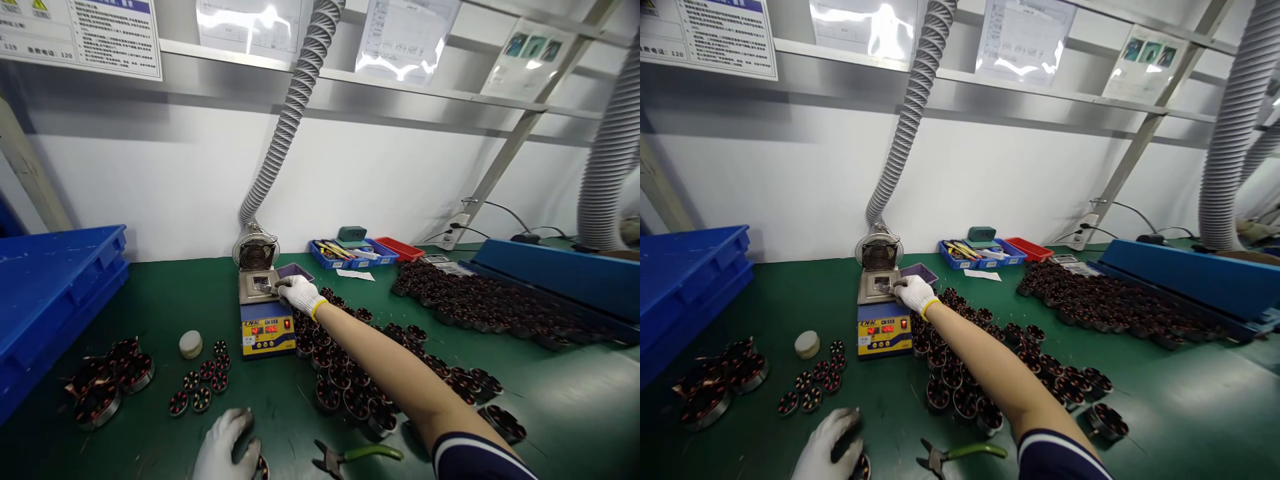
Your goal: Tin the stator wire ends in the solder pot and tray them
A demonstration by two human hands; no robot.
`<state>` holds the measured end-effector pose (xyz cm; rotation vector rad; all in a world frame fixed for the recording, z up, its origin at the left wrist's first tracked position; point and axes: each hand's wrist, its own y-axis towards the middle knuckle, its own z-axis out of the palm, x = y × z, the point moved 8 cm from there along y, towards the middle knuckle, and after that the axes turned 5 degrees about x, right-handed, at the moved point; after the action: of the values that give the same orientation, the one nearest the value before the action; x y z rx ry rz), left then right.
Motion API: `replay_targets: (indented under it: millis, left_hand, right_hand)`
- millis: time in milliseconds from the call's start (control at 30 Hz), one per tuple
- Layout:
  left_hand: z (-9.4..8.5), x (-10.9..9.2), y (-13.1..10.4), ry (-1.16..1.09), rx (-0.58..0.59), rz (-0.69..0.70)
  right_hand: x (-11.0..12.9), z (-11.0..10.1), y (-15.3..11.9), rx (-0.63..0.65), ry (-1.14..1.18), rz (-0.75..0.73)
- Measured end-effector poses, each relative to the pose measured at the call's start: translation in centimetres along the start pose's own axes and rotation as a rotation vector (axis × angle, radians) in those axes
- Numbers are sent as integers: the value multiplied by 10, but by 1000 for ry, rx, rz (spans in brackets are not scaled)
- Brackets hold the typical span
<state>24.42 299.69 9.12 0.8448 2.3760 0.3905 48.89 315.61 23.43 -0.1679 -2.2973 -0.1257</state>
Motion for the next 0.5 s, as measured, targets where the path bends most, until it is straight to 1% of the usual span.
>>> replay_targets:
  millis: [200, 400, 500]
  left_hand:
    - [-2, -1, 0, -4, -1, -7]
    - [-2, 1, 0, -20, 25, -16]
    - [-1, 3, 0, -21, 29, -11]
  right_hand:
    - [-5, 3, -8, 28, 232, 62]
    - [-16, 12, -10, 40, 454, 104]
    - [-19, 7, -9, 29, 500, 99]
